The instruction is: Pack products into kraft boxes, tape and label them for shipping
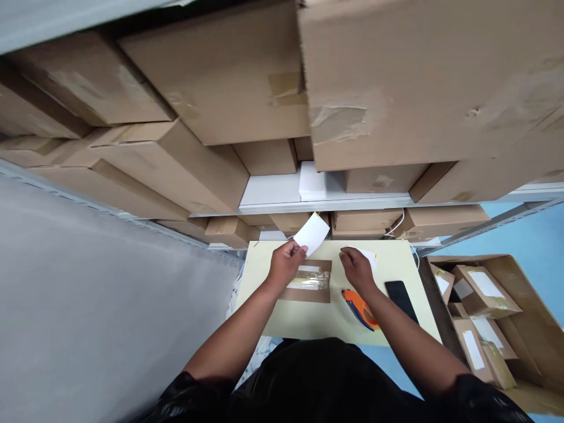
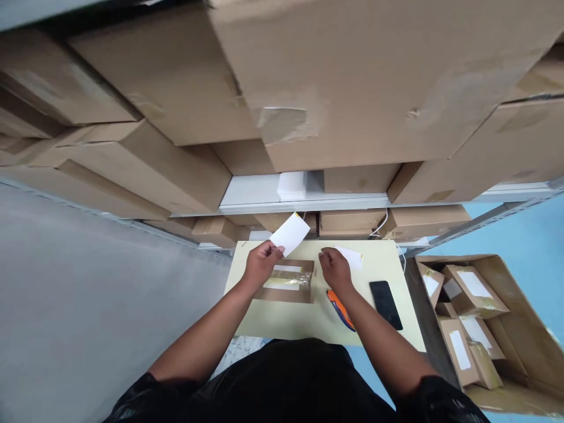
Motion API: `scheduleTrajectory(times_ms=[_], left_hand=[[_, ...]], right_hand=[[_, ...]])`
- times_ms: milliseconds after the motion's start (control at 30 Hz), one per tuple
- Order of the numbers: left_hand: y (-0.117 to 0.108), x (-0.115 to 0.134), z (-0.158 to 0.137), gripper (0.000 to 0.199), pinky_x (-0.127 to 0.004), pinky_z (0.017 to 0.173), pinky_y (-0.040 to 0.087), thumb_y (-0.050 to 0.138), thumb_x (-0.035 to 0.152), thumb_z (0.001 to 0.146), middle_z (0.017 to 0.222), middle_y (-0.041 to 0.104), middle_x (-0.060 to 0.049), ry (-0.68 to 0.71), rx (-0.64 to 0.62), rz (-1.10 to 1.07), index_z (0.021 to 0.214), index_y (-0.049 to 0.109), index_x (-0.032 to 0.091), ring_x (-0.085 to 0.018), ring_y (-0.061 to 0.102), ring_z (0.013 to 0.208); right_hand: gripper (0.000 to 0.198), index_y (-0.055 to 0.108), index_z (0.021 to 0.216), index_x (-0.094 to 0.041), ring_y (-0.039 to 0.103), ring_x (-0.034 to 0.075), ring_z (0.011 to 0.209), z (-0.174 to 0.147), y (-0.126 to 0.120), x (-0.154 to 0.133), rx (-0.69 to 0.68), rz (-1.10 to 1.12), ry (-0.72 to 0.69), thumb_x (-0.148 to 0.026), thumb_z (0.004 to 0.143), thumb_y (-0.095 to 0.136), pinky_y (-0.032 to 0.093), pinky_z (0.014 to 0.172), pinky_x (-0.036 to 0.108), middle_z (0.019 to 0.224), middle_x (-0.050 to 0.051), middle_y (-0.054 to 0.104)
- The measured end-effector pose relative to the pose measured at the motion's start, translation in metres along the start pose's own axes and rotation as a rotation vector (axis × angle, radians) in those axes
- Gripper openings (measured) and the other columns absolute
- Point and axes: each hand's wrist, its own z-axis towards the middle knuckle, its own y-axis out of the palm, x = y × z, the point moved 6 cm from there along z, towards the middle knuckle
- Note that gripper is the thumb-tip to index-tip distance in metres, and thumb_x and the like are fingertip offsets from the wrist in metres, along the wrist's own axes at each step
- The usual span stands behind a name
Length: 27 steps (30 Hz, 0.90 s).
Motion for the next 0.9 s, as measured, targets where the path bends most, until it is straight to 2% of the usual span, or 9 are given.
scheduleTrajectory(times_ms=[100, 167, 267, 367, 467, 567, 667, 767, 900], left_hand=[[-0.024, 0.005, -0.026, 0.03, -0.024, 0.062, 0.04, 0.067, 0.04, 0.09, 0.066, 0.06, 0.004, 0.118, 0.035, 0.179, 0.069, 0.059, 0.021, -0.013, 0.056, 0.064], [-0.037, 0.009, -0.041, 0.029, -0.027, 0.065, 0.041, 0.063, 0.037, 0.095, 0.068, 0.061, 0.002, 0.278, 0.01, 0.346, 0.071, 0.059, 0.021, -0.015, 0.057, 0.066], [-0.051, 0.017, -0.065, 0.024, -0.033, 0.075, 0.045, 0.054, 0.032, 0.102, 0.081, 0.067, -0.004, 0.609, -0.094, 0.529, 0.084, 0.066, 0.02, -0.02, 0.062, 0.078], [-0.071, 0.021, -0.087, 0.023, -0.038, 0.081, 0.046, 0.051, 0.028, 0.103, 0.085, 0.067, -0.007, 0.829, -0.14, 0.612, 0.091, 0.068, 0.019, -0.024, 0.062, 0.085], [-0.101, 0.022, -0.104, 0.016, -0.041, 0.086, 0.047, 0.057, 0.028, 0.101, 0.088, 0.067, -0.007, 0.908, -0.154, 0.523, 0.097, 0.071, 0.02, -0.024, 0.061, 0.088], [-0.142, 0.017, -0.105, 0.015, -0.041, 0.092, 0.048, 0.064, 0.032, 0.096, 0.101, 0.069, -0.009, 0.782, -0.096, 0.264, 0.105, 0.072, 0.021, -0.025, 0.062, 0.098], [-0.175, -0.001, -0.088, 0.021, -0.036, 0.089, 0.051, 0.065, 0.039, 0.095, 0.102, 0.07, -0.008, 0.439, -0.081, -0.061, 0.105, 0.071, 0.022, -0.023, 0.064, 0.096], [-0.186, -0.014, -0.074, 0.03, -0.032, 0.084, 0.051, 0.064, 0.049, 0.094, 0.094, 0.07, -0.005, 0.172, -0.168, -0.38, 0.099, 0.07, 0.02, -0.019, 0.064, 0.086], [-0.191, -0.01, -0.07, 0.033, -0.03, 0.081, 0.049, 0.071, 0.051, 0.087, 0.086, 0.069, -0.003, 0.144, -0.189, -0.502, 0.091, 0.069, 0.018, -0.018, 0.062, 0.083]], right_hand=[[0.036, 0.069, 0.121, -0.022, 0.066, 0.025, 0.101, -0.046, 0.005, -0.073, 0.106, 0.246, -0.131, -0.048, 0.097, 0.06, 0.053, 0.094, 0.042, 0.114, 0.01, 0.071], [0.049, 0.065, 0.133, -0.024, 0.065, 0.027, 0.111, -0.068, 0.024, -0.114, 0.048, 0.359, -0.146, -0.05, 0.092, 0.069, 0.054, 0.095, 0.042, 0.128, 0.012, 0.067], [0.065, 0.058, 0.144, -0.026, 0.067, 0.027, 0.113, -0.086, 0.059, -0.157, -0.106, 0.609, -0.034, -0.054, 0.088, 0.074, 0.056, 0.093, 0.041, 0.135, 0.011, 0.066], [0.058, 0.064, 0.133, -0.024, 0.071, 0.024, 0.092, -0.096, 0.086, -0.181, -0.136, 0.84, 0.164, -0.056, 0.086, 0.073, 0.058, 0.081, 0.038, 0.11, 0.007, 0.075], [0.048, 0.071, 0.113, -0.02, 0.068, 0.02, 0.072, -0.105, 0.096, -0.193, -0.002, 0.933, 0.306, -0.051, 0.077, 0.078, 0.056, 0.066, 0.033, 0.086, 0.003, 0.075], [0.039, 0.073, 0.102, -0.019, 0.067, 0.018, 0.068, -0.116, 0.099, -0.207, 0.084, 0.952, 0.287, -0.046, 0.074, 0.08, 0.056, 0.06, 0.03, 0.084, 0.002, 0.075], [0.035, 0.074, 0.101, -0.019, 0.066, 0.017, 0.066, -0.13, 0.102, -0.218, 0.092, 0.961, 0.269, -0.044, 0.076, 0.08, 0.058, 0.057, 0.03, 0.085, 0.003, 0.075], [0.036, 0.075, 0.103, -0.018, 0.066, 0.017, 0.063, -0.144, 0.107, -0.224, 0.051, 0.971, 0.284, -0.042, 0.076, 0.082, 0.059, 0.055, 0.03, 0.085, 0.003, 0.075], [0.036, 0.074, 0.102, -0.018, 0.067, 0.016, 0.064, -0.156, 0.109, -0.226, 0.007, 0.976, 0.29, -0.041, 0.076, 0.083, 0.06, 0.056, 0.029, 0.085, 0.005, 0.075]])
